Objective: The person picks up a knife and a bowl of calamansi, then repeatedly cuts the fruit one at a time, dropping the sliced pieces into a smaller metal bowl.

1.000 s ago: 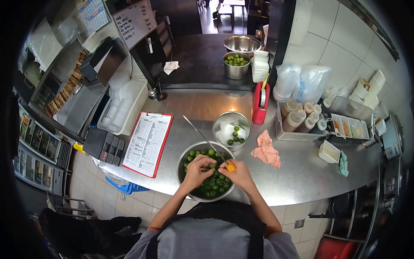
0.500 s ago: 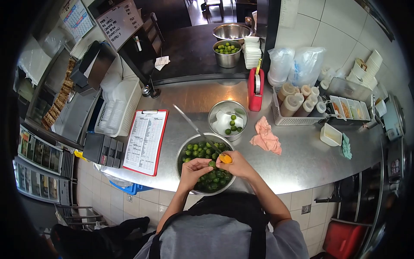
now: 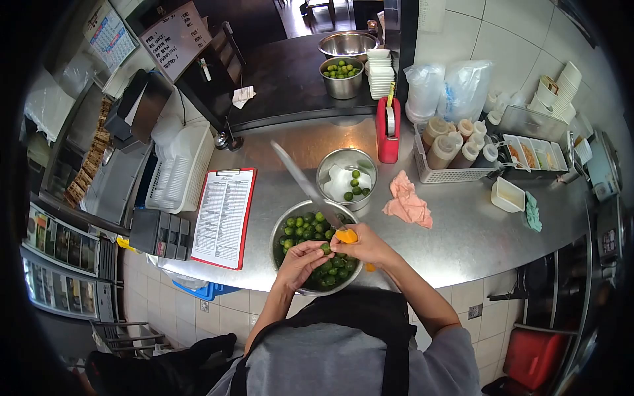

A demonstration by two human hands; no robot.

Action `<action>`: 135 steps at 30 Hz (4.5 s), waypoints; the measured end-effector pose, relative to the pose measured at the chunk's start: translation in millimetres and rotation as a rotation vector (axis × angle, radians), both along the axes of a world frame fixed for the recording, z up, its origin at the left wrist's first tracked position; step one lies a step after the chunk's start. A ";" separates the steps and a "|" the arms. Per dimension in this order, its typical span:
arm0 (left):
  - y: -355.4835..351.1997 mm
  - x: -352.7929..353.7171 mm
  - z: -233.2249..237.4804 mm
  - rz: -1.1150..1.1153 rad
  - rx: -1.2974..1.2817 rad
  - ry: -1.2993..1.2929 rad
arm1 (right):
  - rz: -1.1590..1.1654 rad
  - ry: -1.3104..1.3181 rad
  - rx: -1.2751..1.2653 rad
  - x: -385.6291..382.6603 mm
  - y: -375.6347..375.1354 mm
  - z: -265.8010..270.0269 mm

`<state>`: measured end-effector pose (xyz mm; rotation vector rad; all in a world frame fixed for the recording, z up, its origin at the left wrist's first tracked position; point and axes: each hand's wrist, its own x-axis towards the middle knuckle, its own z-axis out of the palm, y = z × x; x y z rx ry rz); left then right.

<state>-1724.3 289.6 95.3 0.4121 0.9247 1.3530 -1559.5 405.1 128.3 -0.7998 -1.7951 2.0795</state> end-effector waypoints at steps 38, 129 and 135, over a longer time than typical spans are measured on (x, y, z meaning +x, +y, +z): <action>-7.6 12.8 -3.5 0.597 0.208 0.312 | 0.008 -0.048 -0.345 -17.3 -42.2 -12.8; -14.2 4.0 -15.2 0.432 0.116 0.065 | -0.183 -0.354 0.957 2.9 -12.2 -16.2; -14.3 5.8 -11.6 0.323 0.109 -0.006 | -0.179 -0.214 0.983 -3.3 -13.5 -13.0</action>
